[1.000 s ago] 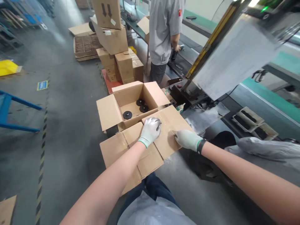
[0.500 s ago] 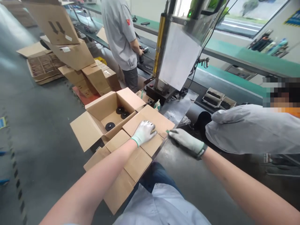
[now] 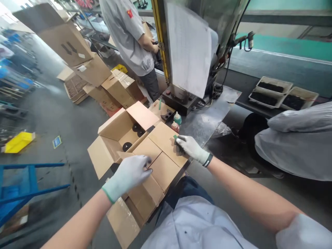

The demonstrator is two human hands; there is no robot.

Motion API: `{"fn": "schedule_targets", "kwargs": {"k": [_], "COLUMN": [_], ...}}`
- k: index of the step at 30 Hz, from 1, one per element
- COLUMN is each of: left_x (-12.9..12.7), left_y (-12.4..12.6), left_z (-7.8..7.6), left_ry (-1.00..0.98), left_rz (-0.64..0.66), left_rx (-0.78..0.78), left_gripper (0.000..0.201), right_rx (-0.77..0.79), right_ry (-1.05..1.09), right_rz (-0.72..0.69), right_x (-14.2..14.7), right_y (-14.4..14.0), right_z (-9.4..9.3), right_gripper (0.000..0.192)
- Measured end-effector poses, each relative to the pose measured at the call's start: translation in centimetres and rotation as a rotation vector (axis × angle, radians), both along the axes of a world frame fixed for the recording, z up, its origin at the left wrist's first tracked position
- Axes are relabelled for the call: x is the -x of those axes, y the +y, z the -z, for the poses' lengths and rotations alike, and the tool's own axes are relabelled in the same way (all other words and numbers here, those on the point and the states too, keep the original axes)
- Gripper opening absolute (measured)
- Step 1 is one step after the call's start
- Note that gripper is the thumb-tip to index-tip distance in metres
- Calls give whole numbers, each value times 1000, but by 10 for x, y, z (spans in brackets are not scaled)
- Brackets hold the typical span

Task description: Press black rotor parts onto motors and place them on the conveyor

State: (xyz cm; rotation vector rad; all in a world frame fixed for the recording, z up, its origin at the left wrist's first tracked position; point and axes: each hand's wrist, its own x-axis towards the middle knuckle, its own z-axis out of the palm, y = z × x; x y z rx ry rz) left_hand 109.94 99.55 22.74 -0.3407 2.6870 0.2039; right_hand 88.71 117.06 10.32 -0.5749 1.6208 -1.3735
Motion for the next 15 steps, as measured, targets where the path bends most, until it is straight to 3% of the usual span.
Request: {"fn": "schedule_targets", "kwargs": {"k": [3,5,8,12,15], "left_x": [52,87,128,158,166], "left_y": [4,7,12,20,26], "left_z": [27,50,77,86,80], "left_ry": [41,3,-110,-158,-188], "left_rz": [41,103,242,497,595], "left_rx": [1,25,79,111,124], "left_gripper": [67,99,134,140,130], "right_rx": [140,151,98,21,-28], "right_ry": [-154,-214,-262,-369,-358], "right_rz": [148,200,97,-40,3], "right_x": [5,2,-19,-64,-90], "right_y": [16,38,80,125,137], "right_z": [-6,-9,-8,7,21], "right_gripper": [37,42,48,54,56]}}
